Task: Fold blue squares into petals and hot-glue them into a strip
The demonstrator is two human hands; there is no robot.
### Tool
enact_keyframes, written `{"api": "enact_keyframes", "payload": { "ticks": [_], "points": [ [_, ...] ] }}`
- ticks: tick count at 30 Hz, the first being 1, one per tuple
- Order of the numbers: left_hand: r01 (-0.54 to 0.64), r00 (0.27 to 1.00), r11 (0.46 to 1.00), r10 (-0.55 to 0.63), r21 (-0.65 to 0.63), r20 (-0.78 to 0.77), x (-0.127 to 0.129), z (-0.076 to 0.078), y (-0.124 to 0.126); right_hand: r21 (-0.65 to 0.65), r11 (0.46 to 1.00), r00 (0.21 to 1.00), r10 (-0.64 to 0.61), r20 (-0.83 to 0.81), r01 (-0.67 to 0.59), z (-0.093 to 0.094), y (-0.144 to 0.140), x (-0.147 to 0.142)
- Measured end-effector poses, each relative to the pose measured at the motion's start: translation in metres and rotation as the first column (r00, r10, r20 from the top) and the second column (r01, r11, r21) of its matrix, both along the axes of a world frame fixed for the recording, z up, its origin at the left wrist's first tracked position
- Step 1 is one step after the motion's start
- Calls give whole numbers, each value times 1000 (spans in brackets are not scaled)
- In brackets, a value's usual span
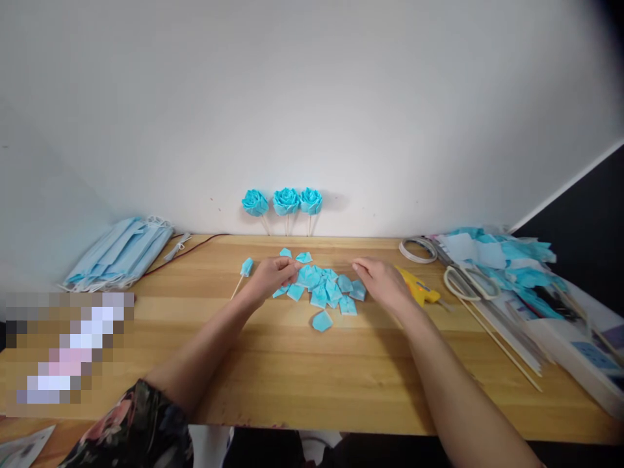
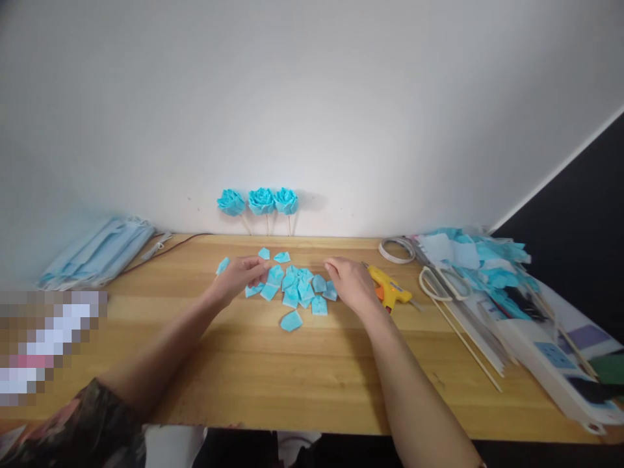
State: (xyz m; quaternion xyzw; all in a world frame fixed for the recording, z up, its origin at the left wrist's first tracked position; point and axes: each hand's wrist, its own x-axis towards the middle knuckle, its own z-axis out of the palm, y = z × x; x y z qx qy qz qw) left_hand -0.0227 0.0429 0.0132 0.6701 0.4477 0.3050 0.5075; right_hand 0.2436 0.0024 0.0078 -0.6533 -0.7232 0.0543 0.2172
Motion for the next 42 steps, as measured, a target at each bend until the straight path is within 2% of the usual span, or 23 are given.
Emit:
{"api": "enact_keyframes", "payload": {
  "ticks": [3, 5, 7, 8, 10, 13, 18, 21, 24, 27, 30, 33, 38, 42],
  "points": [
    [86, 987, 996, -90, -38, -131, -2, 4, -5, -30, 999, 996, 18, 84, -15, -5, 1, 1],
    [183, 958, 980, -196, -83, -208, -3, 8, -9, -56, 998, 995, 43, 91, -38, -8, 2, 1],
    [242, 916, 967, -254, -78, -311, -3, 12, -13, -80, 995, 995, 57, 78, -50, -11, 3, 0],
    [246, 893, 968, -242, -39, -380, -3, 13, -14, -92, 995, 996, 50, 68, -44, -12, 3, -1],
    [227, 838, 968, -139, 106, -527, 0, 14, -17, -118, 993, 999, 30, 41, -25, -14, 3, -3],
    [243, 750, 926, 9, 288, -661, 3, 11, -19, -147, 989, 999, 23, -28, -27, -15, 4, -7],
    [289, 682, 888, 70, 357, -728, 6, 7, -22, -121, 993, 989, -5, -149, -13, -10, 4, -7],
    [294, 665, 883, 87, 367, -742, 7, 7, -24, -47, 999, 960, -39, -277, 27, -6, 5, -4],
    [275, 699, 885, 83, 375, -710, 8, 7, -23, 19, 997, 923, -65, -379, 78, -6, 5, -2],
    [242, 764, 905, 44, 349, -644, 8, 9, -23, 56, 994, 948, -71, -309, 93, -7, 5, -3],
    [190, 828, 952, -25, 239, -560, 8, 15, -24, 107, 994, 983, 40, -180, -21, -6, 3, -8],
    [159, 904, 983, -110, 86, -413, 8, 20, -25, 193, 971, 974, 170, -150, -140, 0, -2, -20],
    [129, 971, 991, -134, -42, -200, 7, 22, -23, 111, 928, 883, 373, -284, -356, 11, -15, -47],
    [115, 983, 990, -125, -83, -132, 7, 22, -24, 53, 924, 833, 365, -415, -379, 10, -20, -59]
  ]
}}
